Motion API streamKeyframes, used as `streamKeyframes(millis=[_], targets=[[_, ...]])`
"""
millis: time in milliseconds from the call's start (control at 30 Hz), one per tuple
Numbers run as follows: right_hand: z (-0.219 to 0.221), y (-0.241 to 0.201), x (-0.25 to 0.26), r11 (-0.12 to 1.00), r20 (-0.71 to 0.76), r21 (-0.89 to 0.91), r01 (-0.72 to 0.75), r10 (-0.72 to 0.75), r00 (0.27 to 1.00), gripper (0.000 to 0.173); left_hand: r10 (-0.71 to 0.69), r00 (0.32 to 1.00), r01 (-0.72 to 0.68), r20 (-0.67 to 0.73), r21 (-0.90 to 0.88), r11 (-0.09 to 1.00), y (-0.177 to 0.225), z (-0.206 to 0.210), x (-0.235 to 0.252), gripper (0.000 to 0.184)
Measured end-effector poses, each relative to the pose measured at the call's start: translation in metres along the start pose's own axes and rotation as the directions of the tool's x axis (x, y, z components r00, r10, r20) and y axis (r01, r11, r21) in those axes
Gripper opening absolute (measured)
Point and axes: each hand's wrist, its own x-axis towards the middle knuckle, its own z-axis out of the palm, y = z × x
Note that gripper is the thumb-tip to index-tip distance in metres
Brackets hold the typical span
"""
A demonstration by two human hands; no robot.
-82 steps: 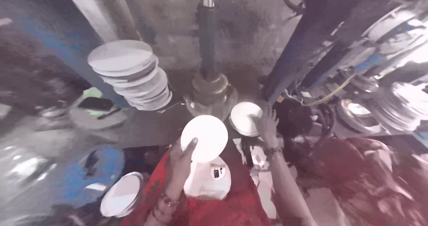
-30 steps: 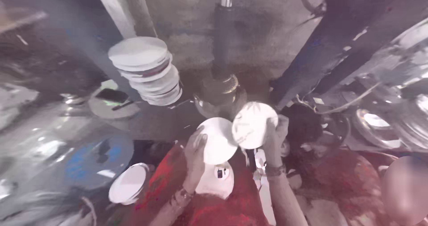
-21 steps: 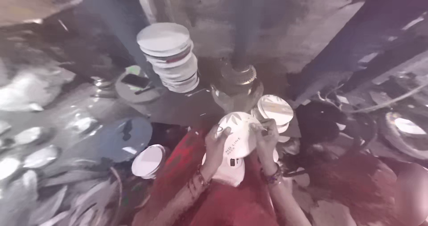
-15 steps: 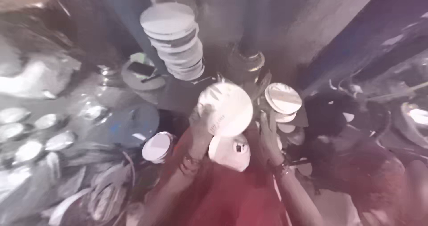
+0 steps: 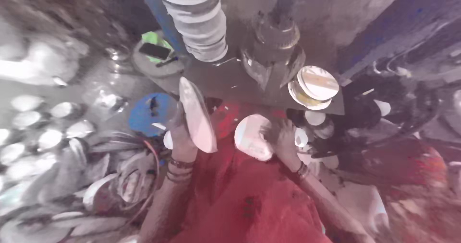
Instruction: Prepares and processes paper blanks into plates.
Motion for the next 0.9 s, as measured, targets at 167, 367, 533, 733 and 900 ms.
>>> streamKeyframes(millis=[167,367,533,733,900], targets=[[-0.015,-0.02,-0.011,0.8,-0.124,0.593,0.095,-0.026,0.992,0.031,-0.109,0.979,0.184,-0.171,0.521,0.833,-0.019,0.025,-0.033,0.03],[-0.034,-0.034,-0.006,0.824,0.174,0.56,-0.087,-0.014,0.985,0.039,-0.11,0.98,0.19,-0.166,0.614,0.766,-0.031,0.03,-0.044,0.035],[0.0,0.001,-0.009,0.976,0.134,-0.215,-0.024,0.054,0.989,0.075,0.006,0.985,0.076,-0.174,0.461,0.884,0.004,0.015,-0.035,0.034],[-0.012,-0.011,-0.015,0.998,-0.005,0.022,-0.06,0.06,0.998,0.045,-0.099,0.979,0.15,-0.179,0.301,0.942,-0.005,0.023,-0.04,0.035],[-0.011,0.008,-0.007,0.986,0.083,-0.097,-0.134,0.142,0.986,0.078,-0.08,0.981,0.124,-0.174,0.259,0.958,-0.011,0.021,-0.035,0.034]])
